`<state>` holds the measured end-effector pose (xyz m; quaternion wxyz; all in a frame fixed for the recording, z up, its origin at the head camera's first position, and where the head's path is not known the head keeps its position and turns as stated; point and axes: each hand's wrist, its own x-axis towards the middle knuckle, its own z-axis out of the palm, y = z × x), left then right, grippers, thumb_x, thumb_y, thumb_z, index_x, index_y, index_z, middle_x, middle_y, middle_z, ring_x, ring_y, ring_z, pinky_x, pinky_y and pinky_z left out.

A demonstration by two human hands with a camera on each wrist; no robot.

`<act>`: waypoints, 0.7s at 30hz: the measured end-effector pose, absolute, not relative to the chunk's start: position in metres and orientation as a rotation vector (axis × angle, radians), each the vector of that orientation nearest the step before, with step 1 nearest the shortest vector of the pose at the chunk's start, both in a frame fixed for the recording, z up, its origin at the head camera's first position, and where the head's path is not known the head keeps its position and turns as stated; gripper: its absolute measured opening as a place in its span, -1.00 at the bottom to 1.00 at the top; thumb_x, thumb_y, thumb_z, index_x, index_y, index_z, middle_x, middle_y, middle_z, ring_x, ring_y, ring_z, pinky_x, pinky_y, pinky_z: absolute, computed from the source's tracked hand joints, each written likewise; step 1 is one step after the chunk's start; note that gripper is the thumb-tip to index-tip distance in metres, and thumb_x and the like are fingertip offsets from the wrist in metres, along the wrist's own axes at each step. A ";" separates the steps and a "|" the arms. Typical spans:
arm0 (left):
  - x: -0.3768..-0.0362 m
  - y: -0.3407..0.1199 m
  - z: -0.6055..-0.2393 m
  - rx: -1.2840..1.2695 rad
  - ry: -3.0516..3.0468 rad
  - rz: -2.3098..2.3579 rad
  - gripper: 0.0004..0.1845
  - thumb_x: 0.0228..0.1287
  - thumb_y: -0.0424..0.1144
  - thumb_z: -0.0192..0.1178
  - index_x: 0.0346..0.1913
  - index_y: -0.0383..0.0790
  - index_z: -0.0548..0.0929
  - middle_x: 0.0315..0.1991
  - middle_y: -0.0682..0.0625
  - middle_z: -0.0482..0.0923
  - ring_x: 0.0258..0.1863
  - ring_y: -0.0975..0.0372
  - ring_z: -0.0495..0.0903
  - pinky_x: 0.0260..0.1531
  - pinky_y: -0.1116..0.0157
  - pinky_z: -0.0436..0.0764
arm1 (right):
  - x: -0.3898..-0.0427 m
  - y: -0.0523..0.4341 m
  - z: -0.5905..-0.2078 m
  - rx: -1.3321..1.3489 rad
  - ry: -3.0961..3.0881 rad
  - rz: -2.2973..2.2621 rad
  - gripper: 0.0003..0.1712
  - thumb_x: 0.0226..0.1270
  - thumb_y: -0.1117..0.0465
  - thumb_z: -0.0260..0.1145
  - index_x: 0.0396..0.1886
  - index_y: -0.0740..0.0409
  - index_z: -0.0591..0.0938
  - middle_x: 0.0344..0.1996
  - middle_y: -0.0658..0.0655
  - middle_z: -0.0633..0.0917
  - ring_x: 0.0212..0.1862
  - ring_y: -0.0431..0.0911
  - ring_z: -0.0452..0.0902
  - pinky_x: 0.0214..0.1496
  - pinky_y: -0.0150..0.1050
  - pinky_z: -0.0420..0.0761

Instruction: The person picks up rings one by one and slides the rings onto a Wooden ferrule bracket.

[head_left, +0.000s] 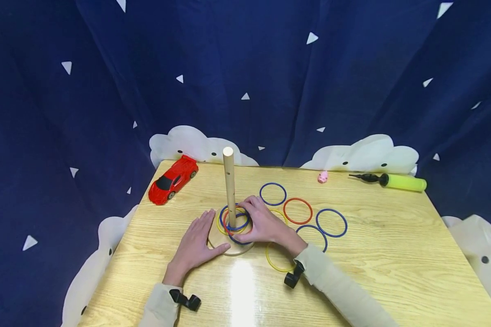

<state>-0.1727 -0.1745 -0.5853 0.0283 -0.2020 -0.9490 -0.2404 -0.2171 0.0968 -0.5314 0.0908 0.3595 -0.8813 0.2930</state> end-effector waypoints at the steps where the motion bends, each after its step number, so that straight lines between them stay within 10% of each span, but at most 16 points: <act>1: -0.172 -0.175 -0.585 -0.622 -2.927 -0.743 0.25 0.17 0.60 0.16 0.70 -0.15 0.05 0.68 -0.03 0.08 0.68 0.11 -0.02 0.63 -0.01 0.05 | -0.217 0.096 -0.535 1.067 -2.629 0.865 0.04 -0.12 -0.34 0.61 0.30 0.16 0.60 0.09 0.12 0.54 0.12 -0.05 0.39 0.17 -0.16 0.58; 21: -0.171 -0.174 -0.582 -0.634 -2.933 -0.750 0.29 0.12 0.60 0.20 0.69 -0.18 0.06 0.67 -0.07 0.08 0.67 0.08 0.00 0.63 -0.01 0.05 | -0.201 0.092 -0.550 1.101 -2.617 0.850 0.04 0.14 -0.36 0.52 0.51 0.04 0.44 0.39 0.03 0.54 0.41 -0.06 0.42 0.48 -0.06 0.44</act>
